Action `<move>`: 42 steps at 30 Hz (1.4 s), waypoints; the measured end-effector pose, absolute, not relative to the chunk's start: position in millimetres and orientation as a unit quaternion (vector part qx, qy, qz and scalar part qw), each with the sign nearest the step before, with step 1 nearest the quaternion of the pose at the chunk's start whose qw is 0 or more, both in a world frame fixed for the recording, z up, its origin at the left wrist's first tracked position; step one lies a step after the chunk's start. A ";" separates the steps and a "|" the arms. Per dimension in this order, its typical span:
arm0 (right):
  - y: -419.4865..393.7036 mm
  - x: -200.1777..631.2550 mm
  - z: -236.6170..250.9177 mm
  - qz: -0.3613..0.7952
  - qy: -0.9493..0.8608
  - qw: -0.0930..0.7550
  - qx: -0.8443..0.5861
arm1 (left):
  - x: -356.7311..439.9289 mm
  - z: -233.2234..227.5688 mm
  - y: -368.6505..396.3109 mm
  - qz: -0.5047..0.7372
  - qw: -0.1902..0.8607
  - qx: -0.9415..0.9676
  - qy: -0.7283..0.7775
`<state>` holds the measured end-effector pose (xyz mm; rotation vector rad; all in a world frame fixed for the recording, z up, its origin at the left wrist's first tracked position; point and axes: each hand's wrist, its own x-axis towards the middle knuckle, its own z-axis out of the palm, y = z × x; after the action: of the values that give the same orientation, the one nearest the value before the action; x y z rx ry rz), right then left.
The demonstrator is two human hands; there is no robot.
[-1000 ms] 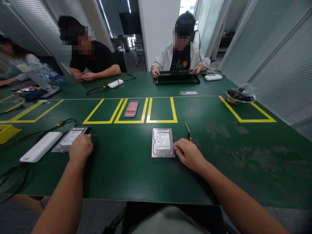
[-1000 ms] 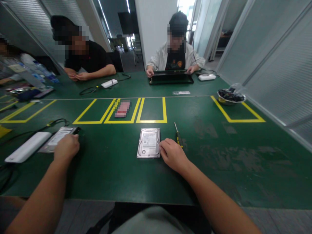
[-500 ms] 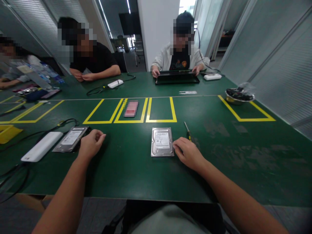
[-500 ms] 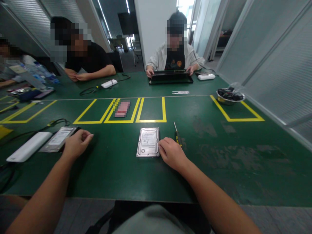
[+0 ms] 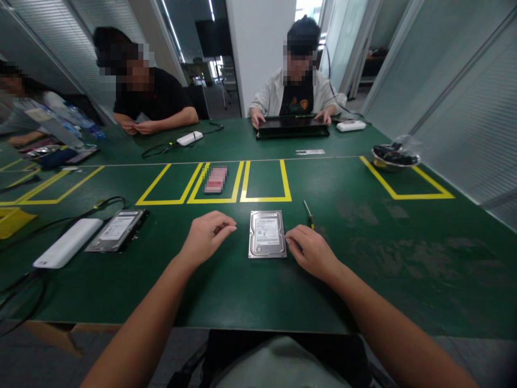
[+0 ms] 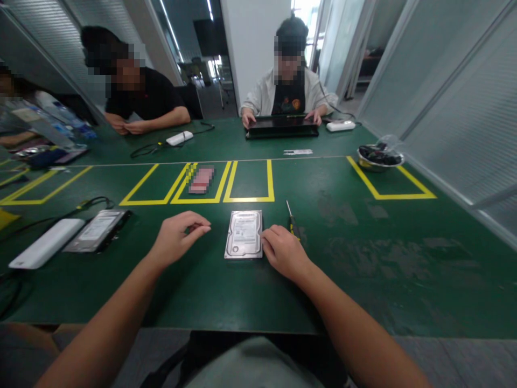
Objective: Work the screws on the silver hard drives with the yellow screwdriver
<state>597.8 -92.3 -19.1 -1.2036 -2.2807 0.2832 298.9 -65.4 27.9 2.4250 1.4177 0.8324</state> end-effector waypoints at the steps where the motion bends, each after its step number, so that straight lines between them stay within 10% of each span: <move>1: -92.1 598.4 -18.6 0.108 -0.845 0.272 -0.447 | 307.0 28.0 -65.8 0.291 0.116 0.832 0.458; 42: -74.0 605.4 -32.2 0.179 -0.859 0.208 -0.432 | 365.9 11.7 -69.9 0.264 0.240 0.875 0.326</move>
<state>605.4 -74.0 -32.2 -1.2035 -2.3909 0.4984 365.9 -69.9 11.7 2.3947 0.8928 0.7234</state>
